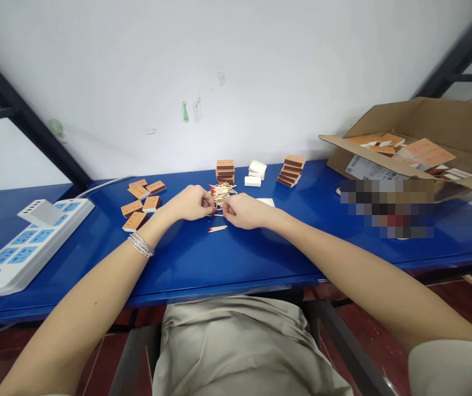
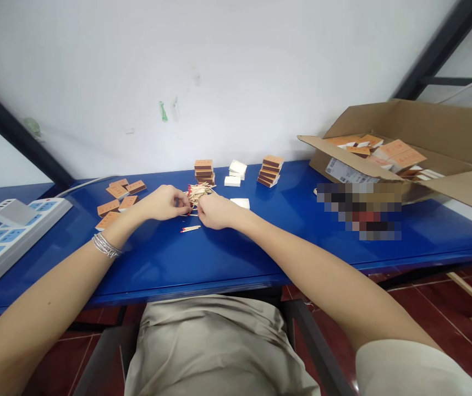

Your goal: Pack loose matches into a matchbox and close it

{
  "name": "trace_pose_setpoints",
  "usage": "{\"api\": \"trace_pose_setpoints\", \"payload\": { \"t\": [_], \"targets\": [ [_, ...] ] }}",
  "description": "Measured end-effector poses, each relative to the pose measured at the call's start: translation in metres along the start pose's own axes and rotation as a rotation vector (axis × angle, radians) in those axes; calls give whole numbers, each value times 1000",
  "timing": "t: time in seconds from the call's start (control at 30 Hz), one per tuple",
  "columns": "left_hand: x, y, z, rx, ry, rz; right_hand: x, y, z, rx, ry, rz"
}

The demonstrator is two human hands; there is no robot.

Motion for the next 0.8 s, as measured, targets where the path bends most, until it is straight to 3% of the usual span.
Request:
{"api": "trace_pose_setpoints", "payload": {
  "t": [0.33,0.8],
  "targets": [
    [0,-5,-3,20,21,-24,-7,2,-12,4,-146,-24],
    [1,-6,-2,27,-13,-6,-7,-13,-6,242,-90,-115]
  ]
}}
Point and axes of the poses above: each hand's wrist, its own x-axis towards the middle knuckle, its own z-axis out of the palm, y = z × x, the point moved 8 cm from there along x, towards the middle knuckle, and after that the axes turned 15 degrees about y, right-handed, at the moved point
